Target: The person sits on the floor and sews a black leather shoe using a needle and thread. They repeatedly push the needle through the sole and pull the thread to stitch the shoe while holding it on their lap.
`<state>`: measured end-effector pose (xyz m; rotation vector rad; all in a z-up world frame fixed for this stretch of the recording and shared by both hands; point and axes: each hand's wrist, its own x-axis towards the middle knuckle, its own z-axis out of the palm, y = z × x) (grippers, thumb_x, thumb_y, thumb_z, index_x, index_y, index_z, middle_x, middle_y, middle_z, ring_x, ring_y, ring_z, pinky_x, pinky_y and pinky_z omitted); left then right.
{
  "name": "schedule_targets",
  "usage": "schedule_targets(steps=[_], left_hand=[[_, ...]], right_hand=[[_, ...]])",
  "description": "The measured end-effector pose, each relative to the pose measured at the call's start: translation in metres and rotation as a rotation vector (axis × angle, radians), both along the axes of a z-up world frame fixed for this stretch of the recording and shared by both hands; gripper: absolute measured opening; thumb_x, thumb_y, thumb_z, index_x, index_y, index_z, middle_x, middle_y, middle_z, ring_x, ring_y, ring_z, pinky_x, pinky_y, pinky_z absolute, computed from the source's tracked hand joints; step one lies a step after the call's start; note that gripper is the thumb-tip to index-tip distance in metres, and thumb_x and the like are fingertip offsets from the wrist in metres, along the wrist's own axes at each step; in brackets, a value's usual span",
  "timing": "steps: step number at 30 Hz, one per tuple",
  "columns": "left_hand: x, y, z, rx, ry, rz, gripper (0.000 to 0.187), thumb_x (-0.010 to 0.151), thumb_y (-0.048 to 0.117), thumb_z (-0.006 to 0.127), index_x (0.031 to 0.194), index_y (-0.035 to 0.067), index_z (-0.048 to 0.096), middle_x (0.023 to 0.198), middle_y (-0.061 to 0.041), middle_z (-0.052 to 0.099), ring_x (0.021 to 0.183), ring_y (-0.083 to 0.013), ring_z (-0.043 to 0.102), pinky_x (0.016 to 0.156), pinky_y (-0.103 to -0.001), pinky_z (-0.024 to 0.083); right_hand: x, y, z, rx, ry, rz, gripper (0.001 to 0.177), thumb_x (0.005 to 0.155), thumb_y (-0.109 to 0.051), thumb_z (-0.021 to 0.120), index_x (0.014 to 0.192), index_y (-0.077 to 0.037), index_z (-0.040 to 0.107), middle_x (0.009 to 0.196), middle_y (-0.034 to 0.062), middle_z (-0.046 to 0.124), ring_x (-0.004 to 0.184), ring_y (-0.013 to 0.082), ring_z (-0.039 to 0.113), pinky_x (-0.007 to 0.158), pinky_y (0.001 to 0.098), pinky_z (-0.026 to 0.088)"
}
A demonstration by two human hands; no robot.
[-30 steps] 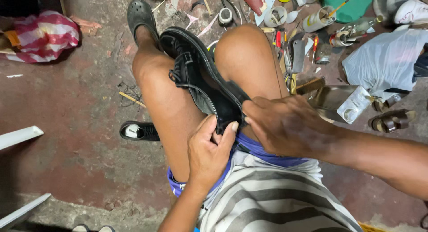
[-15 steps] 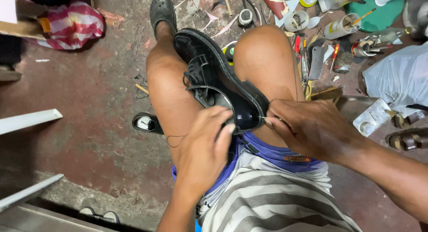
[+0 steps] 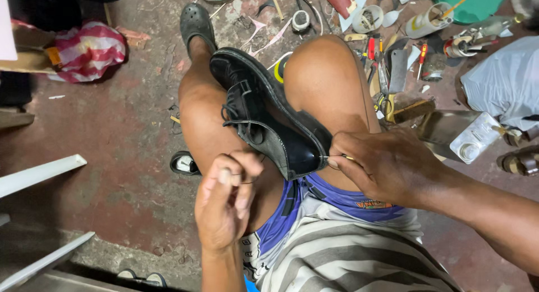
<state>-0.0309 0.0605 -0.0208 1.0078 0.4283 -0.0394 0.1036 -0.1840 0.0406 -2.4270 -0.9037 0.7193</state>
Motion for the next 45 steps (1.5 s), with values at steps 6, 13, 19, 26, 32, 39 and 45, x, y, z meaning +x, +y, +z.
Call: schedule_targets(steps=[6,13,19,26,32,39,45], left_hand=[[0.024,-0.020,0.015,0.720,0.019,-0.243,0.020,0.107,0.014,0.052,0.112,0.002,0.067,0.075,-0.011,0.062,0.065,-0.0200,0.058,0.060,-0.033,0.048],[0.059,-0.003,0.033,0.854,-0.006,-0.659,0.016,0.097,0.014,0.055,0.108,0.006,0.064,0.075,-0.020,0.062,0.069,-0.0374,0.065,0.067,-0.042,0.052],[0.064,-0.002,0.021,0.827,-0.008,-0.735,0.018,0.087,0.010,0.056,0.100,0.005,0.066,0.082,-0.020,0.068,0.075,-0.0354,0.070,0.072,-0.041,0.054],[0.063,-0.010,0.023,0.977,0.013,-0.734,0.010,0.085,0.008,0.058,0.082,-0.001,0.061,0.072,-0.025,0.062,0.065,-0.0405,0.064,0.064,-0.045,0.051],[0.067,-0.013,0.028,0.915,-0.048,-0.732,0.008,0.083,0.005,0.056,0.081,-0.003,0.057,0.070,-0.026,0.058,0.059,-0.0402,0.061,0.061,-0.046,0.049],[0.069,-0.019,0.033,0.868,-0.175,-0.646,0.010,0.085,0.007,0.056,0.089,0.002,0.063,0.068,-0.022,0.057,0.059,-0.0364,0.062,0.061,-0.042,0.050],[0.058,-0.019,0.023,0.767,-0.198,-0.510,0.013,0.092,0.006,0.054,0.099,0.002,0.064,0.076,-0.018,0.057,0.064,-0.0275,0.060,0.065,-0.035,0.051]], right_hand=[[-0.003,0.008,0.007,0.070,-0.086,0.072,0.011,0.089,-0.021,0.064,0.085,-0.011,0.060,0.068,0.0074,0.064,0.062,0.0326,0.068,0.048,0.0477,0.047],[-0.008,0.008,0.009,0.122,-0.160,0.129,0.014,0.086,-0.014,0.067,0.082,-0.008,0.055,0.071,0.0074,0.057,0.066,0.0302,0.066,0.048,0.0457,0.045],[-0.013,0.008,0.008,0.139,-0.154,0.170,0.015,0.080,-0.008,0.067,0.083,-0.008,0.052,0.073,0.0082,0.053,0.071,0.0288,0.065,0.054,0.0436,0.048],[-0.022,0.010,0.018,-0.017,-0.356,0.278,0.021,0.069,-0.005,0.063,0.088,-0.004,0.054,0.077,0.0113,0.055,0.072,0.0291,0.065,0.059,0.0408,0.051],[-0.015,0.003,0.021,0.026,-0.468,0.272,0.011,0.084,-0.014,0.064,0.086,-0.007,0.056,0.075,0.0088,0.058,0.072,0.0262,0.068,0.060,0.0390,0.052],[0.000,-0.010,0.025,-0.151,-0.639,0.264,0.044,0.089,-0.051,0.061,0.073,-0.011,0.063,0.057,0.0055,0.063,0.050,0.0263,0.066,0.042,0.0394,0.049],[0.019,-0.022,0.021,-0.424,-0.675,0.233,0.065,0.078,-0.079,0.053,0.058,-0.017,0.058,0.050,0.0043,0.061,0.045,0.0240,0.063,0.042,0.0372,0.046]])
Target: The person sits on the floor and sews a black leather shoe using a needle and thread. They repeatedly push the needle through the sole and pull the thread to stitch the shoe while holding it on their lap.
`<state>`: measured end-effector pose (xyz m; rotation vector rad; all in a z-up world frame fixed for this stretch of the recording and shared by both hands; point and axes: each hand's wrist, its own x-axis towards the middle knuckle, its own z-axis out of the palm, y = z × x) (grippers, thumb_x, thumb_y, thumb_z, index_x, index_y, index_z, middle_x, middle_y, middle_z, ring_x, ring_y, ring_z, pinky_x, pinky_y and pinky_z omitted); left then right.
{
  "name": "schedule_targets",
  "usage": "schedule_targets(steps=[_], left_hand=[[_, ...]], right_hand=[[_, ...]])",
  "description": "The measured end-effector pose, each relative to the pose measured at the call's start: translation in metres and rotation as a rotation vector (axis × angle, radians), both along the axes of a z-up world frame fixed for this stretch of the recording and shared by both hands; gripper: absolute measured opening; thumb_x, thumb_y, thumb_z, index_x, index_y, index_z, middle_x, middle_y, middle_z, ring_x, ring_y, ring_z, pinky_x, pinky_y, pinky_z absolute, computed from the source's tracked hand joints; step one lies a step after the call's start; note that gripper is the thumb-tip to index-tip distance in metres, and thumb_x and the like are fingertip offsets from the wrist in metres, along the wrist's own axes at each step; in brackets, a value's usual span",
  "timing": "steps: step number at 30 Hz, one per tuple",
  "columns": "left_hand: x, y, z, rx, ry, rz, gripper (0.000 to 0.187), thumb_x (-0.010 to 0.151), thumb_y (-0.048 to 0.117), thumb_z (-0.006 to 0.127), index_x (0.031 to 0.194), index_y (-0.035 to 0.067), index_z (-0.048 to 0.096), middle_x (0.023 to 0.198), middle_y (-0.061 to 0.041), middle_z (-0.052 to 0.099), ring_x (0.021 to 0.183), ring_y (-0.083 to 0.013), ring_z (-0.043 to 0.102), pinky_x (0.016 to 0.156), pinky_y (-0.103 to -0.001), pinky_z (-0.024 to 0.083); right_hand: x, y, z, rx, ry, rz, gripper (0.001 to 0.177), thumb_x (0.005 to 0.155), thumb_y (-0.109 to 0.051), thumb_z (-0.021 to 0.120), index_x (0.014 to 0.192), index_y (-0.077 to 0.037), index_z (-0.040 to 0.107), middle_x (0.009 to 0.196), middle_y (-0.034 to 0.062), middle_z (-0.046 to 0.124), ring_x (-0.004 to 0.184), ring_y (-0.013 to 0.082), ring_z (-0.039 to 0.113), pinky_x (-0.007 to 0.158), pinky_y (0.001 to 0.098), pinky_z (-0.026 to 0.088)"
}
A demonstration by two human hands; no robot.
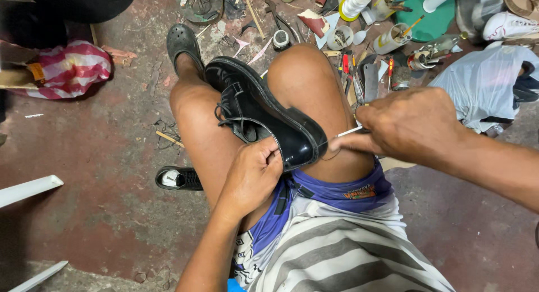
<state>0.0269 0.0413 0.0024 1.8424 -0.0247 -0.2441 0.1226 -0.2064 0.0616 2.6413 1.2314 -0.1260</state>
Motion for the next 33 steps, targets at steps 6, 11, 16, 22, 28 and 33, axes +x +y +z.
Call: schedule_targets(steps=[6,11,16,22,28,33], left_hand=[[-0.027,-0.005,-0.002,0.002,-0.092,0.368,0.015,0.095,0.003,0.061,0.108,0.000,0.066,0.095,-0.009,0.064,0.064,-0.0133,0.051,0.060,-0.030,0.044],[-0.052,-0.023,0.016,0.189,-0.227,0.594,0.017,0.093,0.004,0.069,0.109,0.005,0.065,0.100,-0.008,0.063,0.066,-0.0106,0.053,0.060,-0.027,0.045],[-0.043,-0.036,0.040,0.362,-0.491,0.299,0.034,0.081,0.014,0.083,0.111,0.007,0.068,0.109,-0.013,0.061,0.086,-0.0243,0.064,0.068,-0.032,0.052],[-0.029,-0.038,0.032,0.322,-0.468,0.170,0.014,0.092,0.006,0.080,0.104,0.008,0.073,0.107,-0.003,0.070,0.081,-0.0208,0.061,0.071,-0.032,0.049],[-0.043,-0.031,0.022,-0.179,-0.080,0.407,0.027,0.097,0.001,0.066,0.124,0.004,0.065,0.086,-0.003,0.063,0.075,-0.0118,0.056,0.070,-0.026,0.048],[-0.043,-0.018,0.029,-0.601,0.061,0.297,0.041,0.102,0.003,0.054,0.143,0.001,0.054,0.092,0.001,0.064,0.073,-0.0082,0.061,0.075,-0.028,0.058]], right_hand=[[0.012,-0.020,0.009,0.211,0.101,0.007,0.050,0.083,-0.055,0.065,0.058,-0.012,0.058,0.055,0.0059,0.061,0.050,0.0294,0.062,0.042,0.0424,0.043],[-0.002,-0.017,0.003,0.329,0.265,-0.046,0.053,0.082,-0.054,0.073,0.057,-0.011,0.056,0.045,0.0064,0.054,0.040,0.0265,0.057,0.040,0.0424,0.045],[-0.011,-0.008,-0.001,0.359,0.396,-0.075,0.054,0.082,-0.055,0.075,0.056,-0.011,0.055,0.045,0.0057,0.050,0.035,0.0247,0.054,0.041,0.0419,0.047],[-0.014,-0.003,-0.006,0.383,0.450,0.030,0.048,0.078,-0.057,0.078,0.069,-0.013,0.063,0.062,0.0061,0.059,0.052,0.0251,0.064,0.049,0.0428,0.051],[-0.042,0.006,-0.048,0.784,0.670,-0.058,0.049,0.080,-0.043,0.080,0.107,-0.005,0.065,0.106,0.0091,0.065,0.085,0.0255,0.069,0.067,0.0381,0.055],[-0.053,-0.019,-0.061,0.589,0.990,-0.286,0.024,0.081,-0.027,0.080,0.094,-0.009,0.071,0.083,0.0007,0.076,0.071,0.0159,0.076,0.060,0.0320,0.057]])
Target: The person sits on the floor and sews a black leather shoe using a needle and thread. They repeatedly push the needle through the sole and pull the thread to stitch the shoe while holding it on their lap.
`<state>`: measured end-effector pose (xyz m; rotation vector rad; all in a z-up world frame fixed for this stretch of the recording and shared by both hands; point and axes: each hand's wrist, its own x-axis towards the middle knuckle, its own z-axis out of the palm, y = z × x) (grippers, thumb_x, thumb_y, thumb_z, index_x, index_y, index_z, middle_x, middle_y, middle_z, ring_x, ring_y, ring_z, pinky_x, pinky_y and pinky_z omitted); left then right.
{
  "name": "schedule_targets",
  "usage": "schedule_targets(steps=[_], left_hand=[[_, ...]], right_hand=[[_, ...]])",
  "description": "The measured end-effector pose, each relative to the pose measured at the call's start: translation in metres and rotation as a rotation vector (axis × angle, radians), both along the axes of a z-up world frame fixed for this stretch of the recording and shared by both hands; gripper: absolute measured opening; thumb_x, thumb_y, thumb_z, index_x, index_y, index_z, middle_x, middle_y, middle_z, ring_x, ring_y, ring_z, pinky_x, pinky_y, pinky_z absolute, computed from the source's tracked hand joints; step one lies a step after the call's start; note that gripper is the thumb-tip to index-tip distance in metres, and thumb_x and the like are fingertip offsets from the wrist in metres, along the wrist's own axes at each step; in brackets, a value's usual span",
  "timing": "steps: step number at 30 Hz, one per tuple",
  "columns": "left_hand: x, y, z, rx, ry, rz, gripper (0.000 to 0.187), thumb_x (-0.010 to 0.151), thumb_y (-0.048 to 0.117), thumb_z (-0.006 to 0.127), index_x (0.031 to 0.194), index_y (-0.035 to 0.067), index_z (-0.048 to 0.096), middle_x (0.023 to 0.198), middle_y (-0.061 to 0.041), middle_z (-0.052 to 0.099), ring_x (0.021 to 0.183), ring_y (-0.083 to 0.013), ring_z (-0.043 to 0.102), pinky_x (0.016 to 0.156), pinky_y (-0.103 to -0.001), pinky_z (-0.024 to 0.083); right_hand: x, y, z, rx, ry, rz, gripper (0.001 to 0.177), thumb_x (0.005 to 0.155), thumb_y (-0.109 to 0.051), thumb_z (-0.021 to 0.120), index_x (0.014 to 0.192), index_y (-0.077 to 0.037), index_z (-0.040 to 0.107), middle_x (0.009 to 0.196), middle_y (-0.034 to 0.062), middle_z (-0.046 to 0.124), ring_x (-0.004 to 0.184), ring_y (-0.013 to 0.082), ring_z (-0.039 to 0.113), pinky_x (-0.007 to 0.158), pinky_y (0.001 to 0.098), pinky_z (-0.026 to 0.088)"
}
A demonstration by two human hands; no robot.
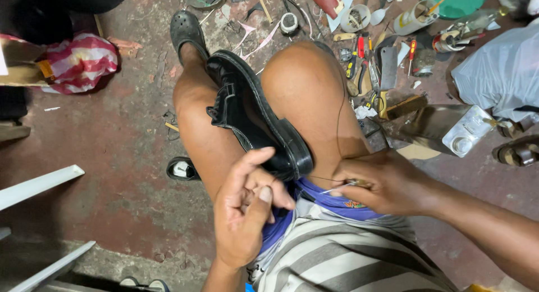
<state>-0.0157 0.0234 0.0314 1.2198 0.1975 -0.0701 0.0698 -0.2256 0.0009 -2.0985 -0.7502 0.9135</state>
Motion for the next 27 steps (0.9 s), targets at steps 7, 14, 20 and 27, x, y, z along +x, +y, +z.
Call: schedule_targets(steps=[7,14,20,27], left_hand=[[0.015,-0.019,0.011,0.870,-0.251,-0.197,0.065,0.087,0.009,0.081,0.146,0.006,0.051,0.087,-0.008,0.060,0.067,-0.0167,0.064,0.059,-0.028,0.053],[0.006,-0.026,-0.001,0.741,-0.103,-0.068,0.094,0.079,0.015,0.090,0.154,0.003,0.035,0.095,-0.007,0.055,0.064,-0.0124,0.059,0.055,-0.026,0.052],[0.008,-0.024,0.000,0.821,-0.178,-0.084,0.097,0.079,0.015,0.091,0.157,0.005,0.033,0.096,-0.005,0.054,0.067,-0.0112,0.059,0.055,-0.025,0.052],[0.015,-0.025,0.007,0.709,-0.062,-0.084,0.098,0.078,0.012,0.089,0.156,0.005,0.031,0.119,-0.011,0.060,0.062,-0.0093,0.064,0.051,-0.024,0.053]], right_hand=[[0.011,-0.005,0.035,0.191,-0.085,-0.121,0.016,0.084,-0.020,0.077,0.096,-0.012,0.073,0.082,-0.0019,0.075,0.063,0.0098,0.068,0.056,0.0273,0.055],[0.030,0.037,0.025,0.032,-0.589,0.119,0.014,0.090,-0.028,0.074,0.093,-0.014,0.073,0.081,0.0043,0.070,0.067,0.0229,0.069,0.057,0.0382,0.053],[0.106,-0.053,0.034,-0.162,-0.772,-0.264,0.013,0.093,-0.019,0.067,0.103,-0.012,0.072,0.099,0.0077,0.070,0.085,0.0283,0.068,0.070,0.0399,0.054],[0.095,-0.074,0.014,-0.468,-0.576,-0.316,0.024,0.099,-0.007,0.053,0.120,-0.005,0.065,0.116,0.0155,0.066,0.099,0.0348,0.066,0.081,0.0470,0.055]])
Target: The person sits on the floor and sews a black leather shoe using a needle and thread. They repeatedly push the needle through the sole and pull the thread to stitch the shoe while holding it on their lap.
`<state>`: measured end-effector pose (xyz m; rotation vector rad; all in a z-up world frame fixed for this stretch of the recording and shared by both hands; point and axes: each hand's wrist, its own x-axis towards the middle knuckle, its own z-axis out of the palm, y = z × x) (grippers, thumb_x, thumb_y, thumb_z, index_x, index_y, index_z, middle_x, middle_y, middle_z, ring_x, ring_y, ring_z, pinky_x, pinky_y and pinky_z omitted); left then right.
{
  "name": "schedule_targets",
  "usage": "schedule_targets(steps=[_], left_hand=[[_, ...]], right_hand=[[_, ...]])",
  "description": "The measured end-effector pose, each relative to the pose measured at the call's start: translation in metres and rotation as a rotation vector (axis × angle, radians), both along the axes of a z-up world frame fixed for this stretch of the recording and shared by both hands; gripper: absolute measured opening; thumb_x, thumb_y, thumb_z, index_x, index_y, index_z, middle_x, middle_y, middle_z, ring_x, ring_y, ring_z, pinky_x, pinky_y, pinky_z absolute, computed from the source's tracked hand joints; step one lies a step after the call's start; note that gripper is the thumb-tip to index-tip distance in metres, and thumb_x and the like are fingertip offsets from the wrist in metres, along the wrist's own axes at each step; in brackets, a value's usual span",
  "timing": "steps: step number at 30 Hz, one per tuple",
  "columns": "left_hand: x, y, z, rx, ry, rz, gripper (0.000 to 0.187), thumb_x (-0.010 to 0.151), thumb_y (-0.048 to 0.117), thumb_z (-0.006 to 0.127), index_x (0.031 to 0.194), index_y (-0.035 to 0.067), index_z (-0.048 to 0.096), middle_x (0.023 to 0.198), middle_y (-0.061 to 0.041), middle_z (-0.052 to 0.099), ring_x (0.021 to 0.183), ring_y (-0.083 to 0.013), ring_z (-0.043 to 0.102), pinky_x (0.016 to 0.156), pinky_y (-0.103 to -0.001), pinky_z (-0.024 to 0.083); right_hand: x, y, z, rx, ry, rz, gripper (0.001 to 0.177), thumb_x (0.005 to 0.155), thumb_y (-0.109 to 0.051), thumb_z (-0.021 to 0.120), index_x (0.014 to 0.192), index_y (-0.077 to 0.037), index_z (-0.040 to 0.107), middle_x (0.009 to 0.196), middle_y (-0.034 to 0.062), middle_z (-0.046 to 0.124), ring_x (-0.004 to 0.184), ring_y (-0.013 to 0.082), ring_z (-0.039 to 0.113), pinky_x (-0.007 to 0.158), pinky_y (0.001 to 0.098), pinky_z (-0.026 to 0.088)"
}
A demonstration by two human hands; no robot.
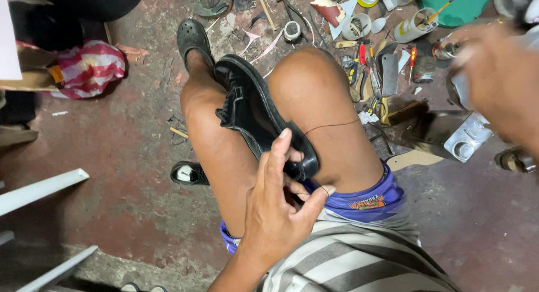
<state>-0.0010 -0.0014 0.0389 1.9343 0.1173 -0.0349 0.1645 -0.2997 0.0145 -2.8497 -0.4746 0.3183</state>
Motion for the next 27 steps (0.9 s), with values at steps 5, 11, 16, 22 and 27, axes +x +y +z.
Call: schedule_targets(steps=[5,11,16,22,27], left_hand=[[0.002,-0.001,0.003,-0.072,0.046,0.026,0.095,0.080,0.008,0.087,0.157,0.004,0.031,0.132,-0.014,0.062,0.061,-0.0087,0.062,0.052,-0.023,0.051],[-0.015,0.008,-0.002,0.022,-0.221,0.264,0.039,0.090,-0.004,0.057,0.128,0.006,0.063,0.134,-0.015,0.057,0.083,-0.0155,0.066,0.073,-0.028,0.057],[0.004,0.053,-0.023,-0.039,0.252,0.086,0.021,0.099,0.008,0.058,0.118,0.006,0.065,0.087,-0.006,0.067,0.063,-0.0090,0.063,0.059,-0.024,0.051],[0.027,0.070,-0.035,-0.175,0.230,-0.280,0.013,0.097,0.011,0.060,0.088,0.003,0.057,0.069,0.000,0.048,0.060,-0.0075,0.049,0.053,-0.027,0.044],[0.004,0.066,-0.052,-0.075,0.149,0.037,0.047,0.089,0.008,0.074,0.065,0.006,0.033,0.060,0.002,0.031,0.057,-0.0067,0.028,0.048,-0.028,0.027]], right_hand=[[-0.085,0.054,-0.007,0.346,0.091,0.472,0.041,0.083,-0.009,0.059,0.125,-0.005,0.060,0.106,0.0132,0.070,0.085,0.0316,0.068,0.073,0.0437,0.053],[-0.098,0.096,0.005,0.833,0.317,0.360,0.035,0.099,-0.011,0.056,0.133,-0.004,0.056,0.093,0.0055,0.063,0.086,0.0198,0.065,0.079,0.0353,0.053],[-0.093,0.097,0.013,0.818,0.585,0.126,0.055,0.080,-0.018,0.074,0.132,-0.009,0.059,0.080,0.0048,0.053,0.064,0.0146,0.053,0.059,0.0295,0.047],[-0.096,0.125,-0.013,0.691,0.070,0.271,0.064,0.070,-0.032,0.093,0.124,-0.014,0.063,0.075,0.0009,0.062,0.065,0.0147,0.061,0.061,0.0323,0.049],[-0.097,0.128,-0.028,0.684,0.042,0.230,0.058,0.066,-0.033,0.095,0.114,-0.014,0.068,0.068,0.0007,0.061,0.060,0.0147,0.061,0.054,0.0326,0.047]])
